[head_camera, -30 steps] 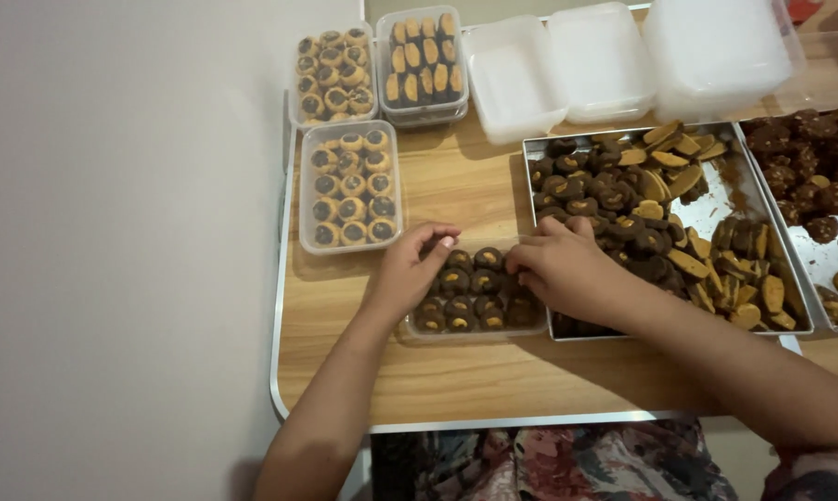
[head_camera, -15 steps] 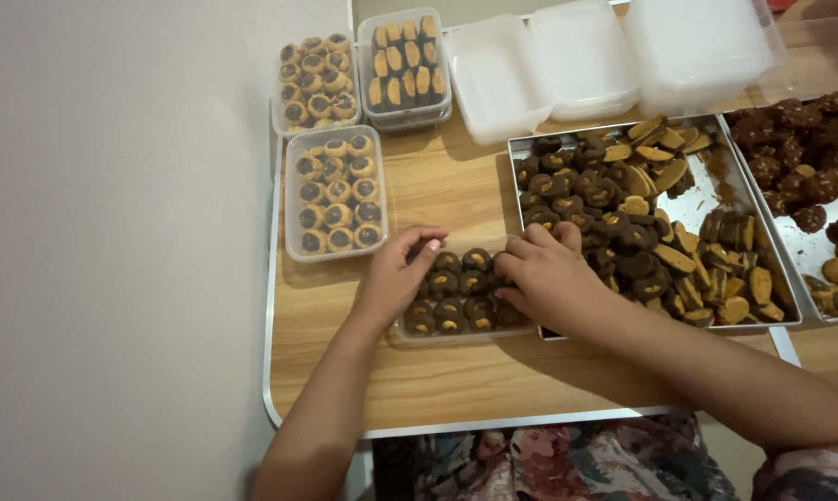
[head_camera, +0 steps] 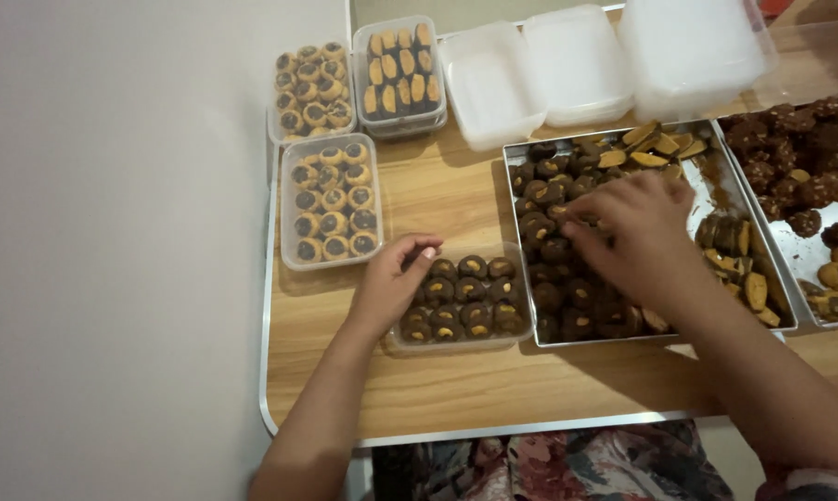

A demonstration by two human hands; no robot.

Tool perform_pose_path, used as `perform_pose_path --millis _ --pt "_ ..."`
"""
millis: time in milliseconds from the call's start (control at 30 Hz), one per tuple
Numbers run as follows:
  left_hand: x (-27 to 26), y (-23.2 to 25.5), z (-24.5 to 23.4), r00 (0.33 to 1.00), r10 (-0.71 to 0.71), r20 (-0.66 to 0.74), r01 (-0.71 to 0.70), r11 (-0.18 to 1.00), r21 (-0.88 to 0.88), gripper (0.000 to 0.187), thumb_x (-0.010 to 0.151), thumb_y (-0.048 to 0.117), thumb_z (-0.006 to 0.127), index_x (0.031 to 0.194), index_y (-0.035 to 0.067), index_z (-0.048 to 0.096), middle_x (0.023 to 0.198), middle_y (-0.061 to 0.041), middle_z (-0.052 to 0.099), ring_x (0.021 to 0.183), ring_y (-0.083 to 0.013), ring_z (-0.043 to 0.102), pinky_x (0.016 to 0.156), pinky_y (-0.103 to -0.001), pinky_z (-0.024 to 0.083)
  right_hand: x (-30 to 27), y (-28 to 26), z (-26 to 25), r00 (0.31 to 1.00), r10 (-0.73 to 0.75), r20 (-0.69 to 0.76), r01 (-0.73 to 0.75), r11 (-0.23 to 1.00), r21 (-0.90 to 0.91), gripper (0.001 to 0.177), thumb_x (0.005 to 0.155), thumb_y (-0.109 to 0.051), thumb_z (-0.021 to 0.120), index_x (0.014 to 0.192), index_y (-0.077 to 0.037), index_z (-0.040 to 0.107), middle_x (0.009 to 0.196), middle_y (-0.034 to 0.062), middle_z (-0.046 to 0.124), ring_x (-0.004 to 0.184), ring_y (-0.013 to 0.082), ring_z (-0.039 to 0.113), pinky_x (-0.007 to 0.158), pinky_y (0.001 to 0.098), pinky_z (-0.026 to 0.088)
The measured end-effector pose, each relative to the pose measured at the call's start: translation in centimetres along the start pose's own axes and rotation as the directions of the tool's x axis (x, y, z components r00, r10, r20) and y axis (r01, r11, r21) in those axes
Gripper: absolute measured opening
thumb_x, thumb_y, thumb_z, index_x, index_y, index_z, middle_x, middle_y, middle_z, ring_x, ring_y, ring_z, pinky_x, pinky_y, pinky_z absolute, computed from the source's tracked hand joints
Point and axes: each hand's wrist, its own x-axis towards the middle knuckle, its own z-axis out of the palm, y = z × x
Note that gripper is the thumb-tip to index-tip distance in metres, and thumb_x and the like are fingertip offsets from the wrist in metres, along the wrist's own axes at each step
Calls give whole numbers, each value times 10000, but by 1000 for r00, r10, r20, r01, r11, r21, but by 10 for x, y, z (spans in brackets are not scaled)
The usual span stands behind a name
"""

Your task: Packing small chocolate cookies with yellow centers from a metal tray into a clear plastic container.

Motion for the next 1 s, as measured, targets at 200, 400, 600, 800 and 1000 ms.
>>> perform_pose_path --millis 200,400,600,800,1000 --pt "3 7 2 989 -146 17 144 987 78 313 990 274 566 1196 112 736 1193 -45 755 1118 -159 717 968 -299 540 -10 35 -14 989 -2 150 -49 941 335 190 901 -196 746 1067 -108 772 1030 35 772 1015 276 607 875 439 448" --pt "3 -3 1 999 -38 29 37 999 26 273 1022 204 609 1216 71 747 1046 -175 784 1049 -290 719 939 -459 551 -30 21 -5 946 -136 293 20 929 369 231 775 -261 802 984 -180 749 903 33 752 989 305 691 882 434 547" --pt "2 3 1 998 -56 23 56 998 16 278 1020 198 602 1216 60 743 1040 -171 781 1044 -264 698 942 -460 550 -34 13 -5 888 -186 421 61 954 293 363 798 -313 782 1123 -166 718 1004 32 748 1008 276 663 881 399 537" --pt "3 -3 0 998 -52 45 49 997 53 284 1021 222 605 1220 74 743 1072 -168 792 1095 -309 721 964 -473 548 -26 9 -15 765 -144 628 29 981 191 428 869 -373 731 1252 -198 652 1161 -3 723 1154 235 593 922 354 498" --pt "4 -3 1 996 -77 45 75 996 40 282 1026 187 582 1229 62 733 1070 -175 781 1086 -291 700 975 -484 537 -32 9 -3 789 -136 599 51 986 158 426 887 -371 707 1281 -226 634 1134 -30 723 1158 202 570 894 343 477"
